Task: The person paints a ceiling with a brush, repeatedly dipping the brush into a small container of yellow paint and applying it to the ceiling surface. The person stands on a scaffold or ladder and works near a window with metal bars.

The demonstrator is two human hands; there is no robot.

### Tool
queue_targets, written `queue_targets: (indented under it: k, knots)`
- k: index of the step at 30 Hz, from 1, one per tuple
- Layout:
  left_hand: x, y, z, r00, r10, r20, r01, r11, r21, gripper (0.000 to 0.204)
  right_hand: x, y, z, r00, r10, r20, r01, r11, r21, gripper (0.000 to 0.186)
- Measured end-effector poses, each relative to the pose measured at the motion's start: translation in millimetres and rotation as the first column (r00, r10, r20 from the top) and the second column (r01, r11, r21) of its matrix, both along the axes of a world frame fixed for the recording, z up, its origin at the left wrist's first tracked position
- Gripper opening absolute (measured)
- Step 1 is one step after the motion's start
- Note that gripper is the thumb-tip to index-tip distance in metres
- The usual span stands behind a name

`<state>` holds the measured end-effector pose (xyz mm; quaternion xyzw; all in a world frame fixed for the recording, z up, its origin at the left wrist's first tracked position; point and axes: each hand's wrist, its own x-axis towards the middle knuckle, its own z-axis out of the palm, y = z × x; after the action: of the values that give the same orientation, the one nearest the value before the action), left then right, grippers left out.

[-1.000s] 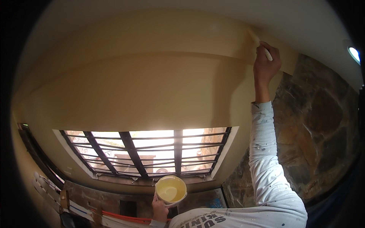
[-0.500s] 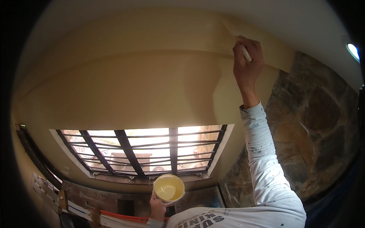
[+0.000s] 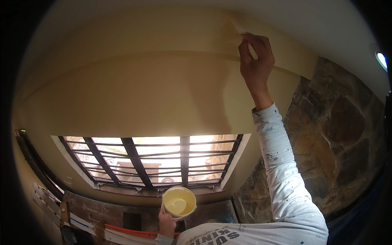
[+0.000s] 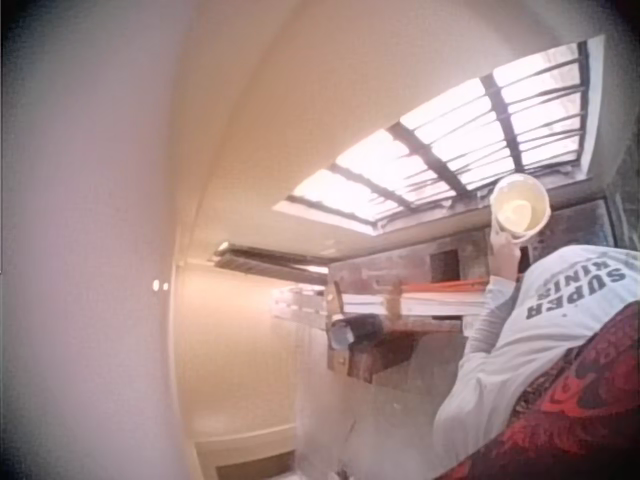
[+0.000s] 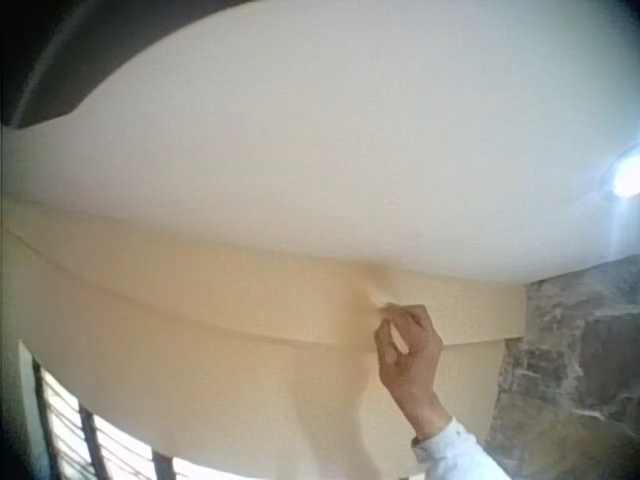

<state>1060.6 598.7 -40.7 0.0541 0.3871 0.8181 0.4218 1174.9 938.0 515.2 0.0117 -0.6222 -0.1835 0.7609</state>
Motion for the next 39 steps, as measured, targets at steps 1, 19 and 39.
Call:
queue_targets:
  k: [1,19,39]
  knots:
    - [1,0,2,1.000,0.006,0.005,-0.006,1.000,0.003,0.066,6,5,1,0.999,-0.049,-0.018,0.049,0.999,0.002,0.015]
    - [-3,9,-18,0.997,0.010,0.075,-0.003,0.996,-0.087,0.068,47,33,1,0.993,-0.026,-0.114,0.013,0.994,-0.110,0.014]
    - [0,12,-25,0.998,-0.027,0.051,0.031,0.995,-0.091,0.050,137,88,5,0.967,-0.070,-0.245,-0.006,0.955,-0.296,0.014]
